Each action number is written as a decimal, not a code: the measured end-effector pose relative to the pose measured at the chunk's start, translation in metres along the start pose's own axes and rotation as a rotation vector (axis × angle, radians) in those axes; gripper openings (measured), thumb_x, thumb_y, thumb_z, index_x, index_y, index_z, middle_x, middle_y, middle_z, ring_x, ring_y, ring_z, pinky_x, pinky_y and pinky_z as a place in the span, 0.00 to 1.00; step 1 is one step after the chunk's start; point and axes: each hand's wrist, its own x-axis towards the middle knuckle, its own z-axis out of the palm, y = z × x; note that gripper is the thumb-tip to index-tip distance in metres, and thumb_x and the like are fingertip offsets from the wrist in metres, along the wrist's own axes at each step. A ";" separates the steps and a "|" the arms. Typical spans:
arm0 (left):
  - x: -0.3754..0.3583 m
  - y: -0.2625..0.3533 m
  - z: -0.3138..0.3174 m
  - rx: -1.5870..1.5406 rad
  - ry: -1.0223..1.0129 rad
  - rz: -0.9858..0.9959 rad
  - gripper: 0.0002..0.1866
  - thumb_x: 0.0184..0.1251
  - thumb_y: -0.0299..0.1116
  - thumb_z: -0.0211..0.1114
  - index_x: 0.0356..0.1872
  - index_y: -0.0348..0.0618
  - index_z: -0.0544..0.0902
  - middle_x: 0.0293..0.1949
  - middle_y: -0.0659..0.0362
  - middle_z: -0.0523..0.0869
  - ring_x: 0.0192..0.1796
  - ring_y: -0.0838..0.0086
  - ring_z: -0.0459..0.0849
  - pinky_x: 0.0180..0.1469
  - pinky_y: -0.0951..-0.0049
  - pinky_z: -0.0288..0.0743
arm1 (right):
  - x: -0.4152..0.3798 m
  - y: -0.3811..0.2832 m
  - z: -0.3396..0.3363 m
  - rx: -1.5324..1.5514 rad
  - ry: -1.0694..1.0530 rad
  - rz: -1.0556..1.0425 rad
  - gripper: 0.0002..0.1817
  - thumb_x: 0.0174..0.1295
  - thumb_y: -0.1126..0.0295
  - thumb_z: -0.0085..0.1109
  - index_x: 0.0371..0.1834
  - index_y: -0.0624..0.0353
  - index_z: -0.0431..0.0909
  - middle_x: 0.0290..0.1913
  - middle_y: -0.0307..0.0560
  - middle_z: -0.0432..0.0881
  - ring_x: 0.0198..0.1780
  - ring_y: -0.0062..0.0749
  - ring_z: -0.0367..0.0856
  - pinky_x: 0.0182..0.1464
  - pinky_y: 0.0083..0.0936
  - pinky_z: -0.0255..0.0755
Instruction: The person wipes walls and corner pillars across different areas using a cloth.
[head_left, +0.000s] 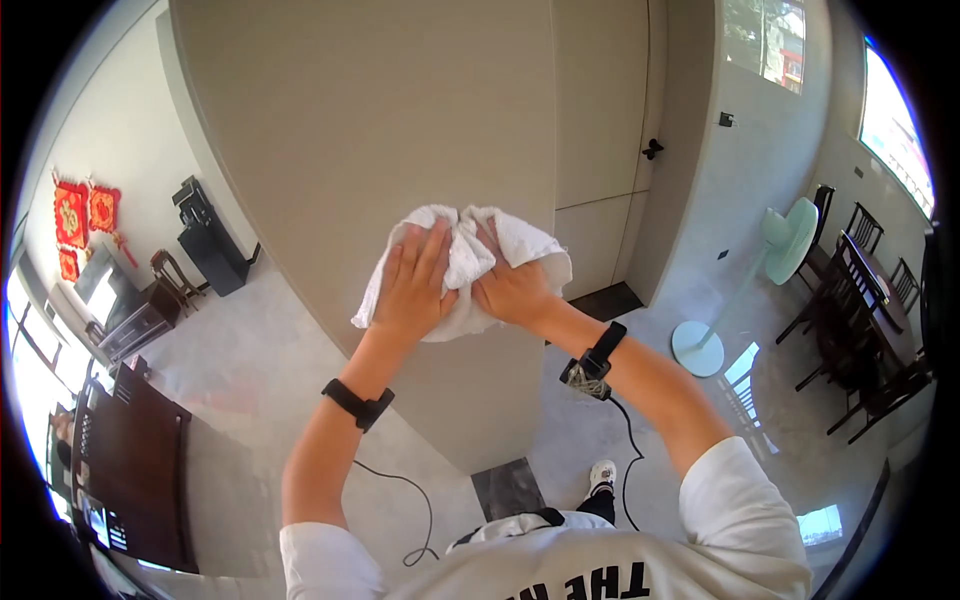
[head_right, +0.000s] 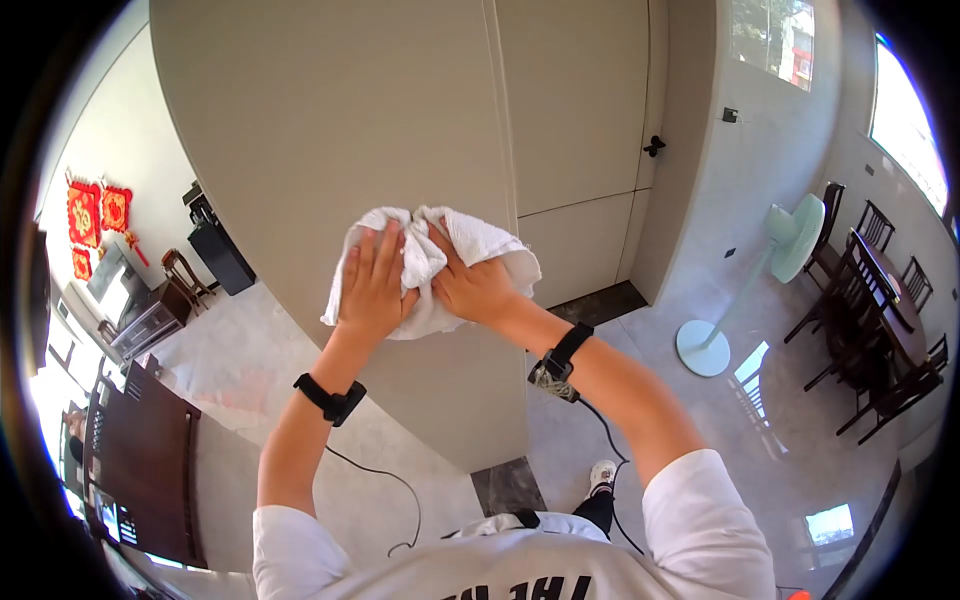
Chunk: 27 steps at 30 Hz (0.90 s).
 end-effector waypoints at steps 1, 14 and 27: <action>-0.007 0.000 -0.001 0.008 -0.022 0.052 0.30 0.56 0.48 0.53 0.59 0.45 0.73 0.68 0.60 0.63 0.69 0.60 0.60 0.71 0.62 0.43 | -0.009 0.000 -0.004 0.001 -0.069 -0.030 0.21 0.54 0.66 0.55 0.51 0.62 0.76 0.66 0.51 0.64 0.66 0.46 0.63 0.61 0.38 0.63; -0.004 0.027 -0.062 -0.983 -0.239 -0.603 0.13 0.58 0.38 0.62 0.37 0.39 0.79 0.34 0.55 0.79 0.39 0.63 0.78 0.41 0.66 0.70 | -0.053 -0.031 -0.052 0.524 -0.278 0.291 0.47 0.47 0.53 0.66 0.68 0.61 0.53 0.73 0.51 0.50 0.73 0.56 0.44 0.68 0.44 0.51; -0.079 0.098 -0.089 -2.385 -0.259 -1.517 0.19 0.69 0.44 0.54 0.51 0.39 0.73 0.44 0.55 0.79 0.46 0.71 0.78 0.48 0.72 0.72 | -0.121 -0.100 -0.105 0.959 -0.360 0.877 0.27 0.53 0.77 0.54 0.60 0.60 0.67 0.60 0.53 0.69 0.60 0.40 0.69 0.59 0.29 0.64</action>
